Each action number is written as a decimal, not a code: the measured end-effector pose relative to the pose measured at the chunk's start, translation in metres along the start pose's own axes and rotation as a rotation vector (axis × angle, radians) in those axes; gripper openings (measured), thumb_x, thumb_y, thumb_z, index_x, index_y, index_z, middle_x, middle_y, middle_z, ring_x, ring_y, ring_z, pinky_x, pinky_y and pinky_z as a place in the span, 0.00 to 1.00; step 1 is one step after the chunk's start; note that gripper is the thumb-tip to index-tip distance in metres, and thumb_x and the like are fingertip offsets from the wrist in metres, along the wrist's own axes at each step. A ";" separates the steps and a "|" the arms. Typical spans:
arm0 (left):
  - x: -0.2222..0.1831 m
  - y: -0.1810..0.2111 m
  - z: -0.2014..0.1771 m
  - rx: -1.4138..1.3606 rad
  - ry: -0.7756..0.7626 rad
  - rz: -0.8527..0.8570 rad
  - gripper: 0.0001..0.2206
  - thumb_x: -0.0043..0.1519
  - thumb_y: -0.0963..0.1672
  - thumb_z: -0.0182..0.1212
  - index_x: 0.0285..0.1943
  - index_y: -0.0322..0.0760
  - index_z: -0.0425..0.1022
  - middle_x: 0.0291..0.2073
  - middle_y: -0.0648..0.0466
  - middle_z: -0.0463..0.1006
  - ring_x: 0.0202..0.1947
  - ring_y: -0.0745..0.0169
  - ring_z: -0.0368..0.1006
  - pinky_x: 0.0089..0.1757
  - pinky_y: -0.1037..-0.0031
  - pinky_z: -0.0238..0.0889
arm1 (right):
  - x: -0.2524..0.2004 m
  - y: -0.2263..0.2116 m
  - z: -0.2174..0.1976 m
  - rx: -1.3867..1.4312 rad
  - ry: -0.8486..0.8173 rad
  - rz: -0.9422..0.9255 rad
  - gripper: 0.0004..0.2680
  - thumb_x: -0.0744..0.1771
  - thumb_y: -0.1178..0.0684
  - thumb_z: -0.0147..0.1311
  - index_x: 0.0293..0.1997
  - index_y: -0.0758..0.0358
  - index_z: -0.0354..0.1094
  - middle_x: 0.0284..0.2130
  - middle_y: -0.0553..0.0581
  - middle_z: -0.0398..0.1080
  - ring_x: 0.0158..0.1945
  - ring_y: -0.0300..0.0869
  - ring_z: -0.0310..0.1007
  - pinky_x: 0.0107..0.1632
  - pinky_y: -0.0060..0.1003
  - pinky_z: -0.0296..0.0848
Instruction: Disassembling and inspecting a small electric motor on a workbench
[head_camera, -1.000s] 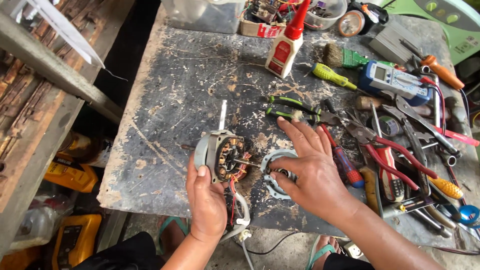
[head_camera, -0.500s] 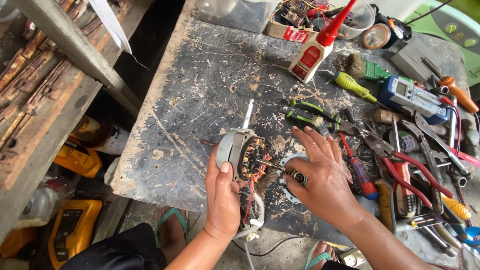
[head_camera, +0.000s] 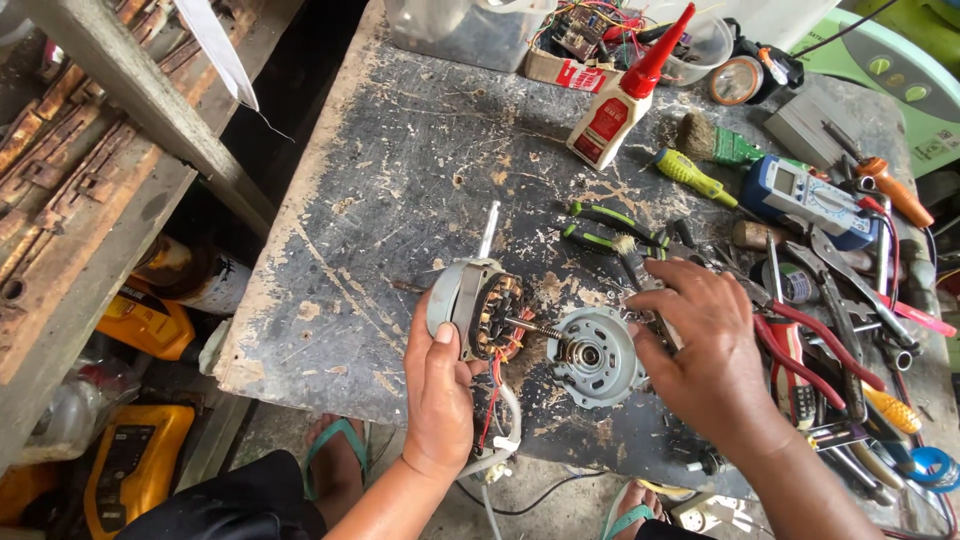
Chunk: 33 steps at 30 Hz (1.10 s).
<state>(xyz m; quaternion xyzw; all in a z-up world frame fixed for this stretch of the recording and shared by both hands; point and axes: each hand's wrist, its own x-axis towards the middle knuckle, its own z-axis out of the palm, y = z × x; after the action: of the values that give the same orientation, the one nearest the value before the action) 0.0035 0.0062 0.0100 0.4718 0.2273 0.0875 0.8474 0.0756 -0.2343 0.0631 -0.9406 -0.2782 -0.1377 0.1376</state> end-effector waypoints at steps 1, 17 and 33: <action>-0.001 0.001 0.000 0.001 -0.003 -0.001 0.33 0.56 0.54 0.47 0.73 0.45 0.64 0.54 0.57 0.77 0.43 0.68 0.70 0.34 0.70 0.67 | -0.001 0.001 -0.004 -0.001 0.002 0.003 0.10 0.63 0.52 0.57 0.48 0.53 0.73 0.59 0.59 0.71 0.65 0.57 0.67 0.65 0.71 0.57; 0.000 -0.001 0.006 -0.036 0.036 -0.028 0.33 0.56 0.53 0.47 0.74 0.46 0.64 0.54 0.56 0.79 0.45 0.61 0.77 0.34 0.69 0.64 | -0.008 -0.027 0.000 0.017 -0.320 -0.277 0.29 0.61 0.28 0.61 0.63 0.55 0.66 0.69 0.62 0.52 0.69 0.60 0.53 0.66 0.66 0.47; -0.002 0.000 0.007 -0.076 0.028 -0.028 0.31 0.57 0.52 0.47 0.73 0.46 0.65 0.53 0.55 0.80 0.46 0.61 0.78 0.33 0.70 0.67 | -0.018 -0.033 0.013 0.249 -0.190 -0.220 0.07 0.63 0.49 0.65 0.37 0.56 0.73 0.71 0.71 0.51 0.72 0.70 0.50 0.66 0.65 0.57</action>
<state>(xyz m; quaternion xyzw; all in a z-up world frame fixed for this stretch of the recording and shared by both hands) 0.0053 0.0003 0.0136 0.4349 0.2423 0.0909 0.8625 0.0446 -0.2121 0.0506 -0.8889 -0.4060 -0.0272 0.2103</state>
